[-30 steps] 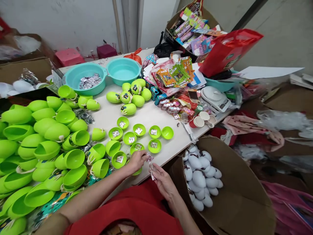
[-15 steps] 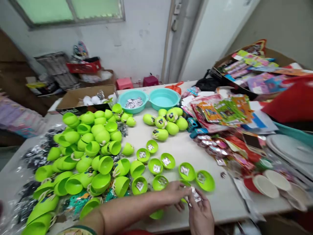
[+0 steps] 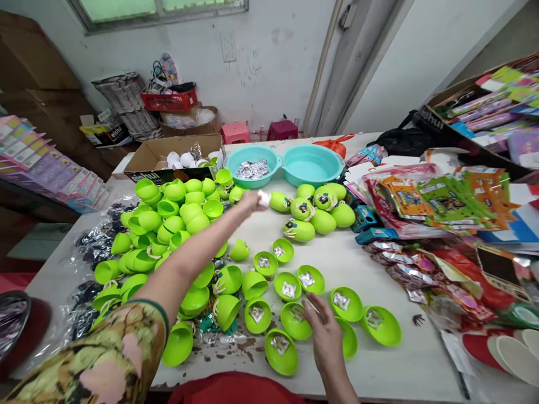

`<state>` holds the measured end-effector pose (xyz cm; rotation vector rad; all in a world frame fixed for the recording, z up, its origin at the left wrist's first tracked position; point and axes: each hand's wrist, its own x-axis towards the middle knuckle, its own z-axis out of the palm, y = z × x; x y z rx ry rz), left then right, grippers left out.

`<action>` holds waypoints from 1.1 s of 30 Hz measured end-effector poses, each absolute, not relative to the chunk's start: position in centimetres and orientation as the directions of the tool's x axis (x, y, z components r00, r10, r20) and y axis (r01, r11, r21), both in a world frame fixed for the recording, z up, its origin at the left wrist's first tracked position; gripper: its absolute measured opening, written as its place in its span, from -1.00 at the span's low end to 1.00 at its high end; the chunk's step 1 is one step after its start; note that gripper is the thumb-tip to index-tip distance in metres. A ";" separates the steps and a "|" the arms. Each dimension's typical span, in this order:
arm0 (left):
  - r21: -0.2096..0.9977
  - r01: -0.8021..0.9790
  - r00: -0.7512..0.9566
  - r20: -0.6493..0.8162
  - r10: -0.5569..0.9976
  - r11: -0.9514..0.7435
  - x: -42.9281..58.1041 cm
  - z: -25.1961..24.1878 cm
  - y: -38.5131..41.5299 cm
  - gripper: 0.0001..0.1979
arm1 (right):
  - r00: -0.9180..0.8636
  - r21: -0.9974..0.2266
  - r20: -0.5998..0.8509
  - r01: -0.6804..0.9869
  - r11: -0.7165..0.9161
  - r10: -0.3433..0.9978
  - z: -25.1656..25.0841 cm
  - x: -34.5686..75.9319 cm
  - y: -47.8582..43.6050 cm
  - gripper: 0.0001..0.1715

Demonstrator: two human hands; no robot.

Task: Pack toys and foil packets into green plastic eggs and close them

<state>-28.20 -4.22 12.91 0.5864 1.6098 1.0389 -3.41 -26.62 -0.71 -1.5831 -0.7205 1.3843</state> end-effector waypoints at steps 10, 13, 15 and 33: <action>0.882 0.230 -0.348 -0.320 0.881 0.412 -39.3 9.1 -15.6 -0.69 | 0.278 -0.820 -0.544 0.024 -0.571 0.792 -0.6 -1.2 -31.6 -0.27; 0.782 0.380 -0.413 -0.334 0.847 0.494 -41.8 7.3 -28.7 -0.69 | 0.179 -0.809 -0.549 0.130 -0.573 0.816 -0.6 -2.4 -32.3 -0.31; 0.699 0.411 -0.472 -0.386 0.793 0.585 -42.3 6.3 -36.3 -0.69 | 0.077 -0.833 -0.503 0.224 -0.507 0.861 -0.5 -3.8 -32.4 -0.36; 0.069 0.993 -0.087 -0.120 0.989 0.096 -31.7 -5.0 -43.3 -0.54 | -0.593 -0.611 0.124 0.587 0.532 0.796 0.3 -16.4 -23.0 -0.72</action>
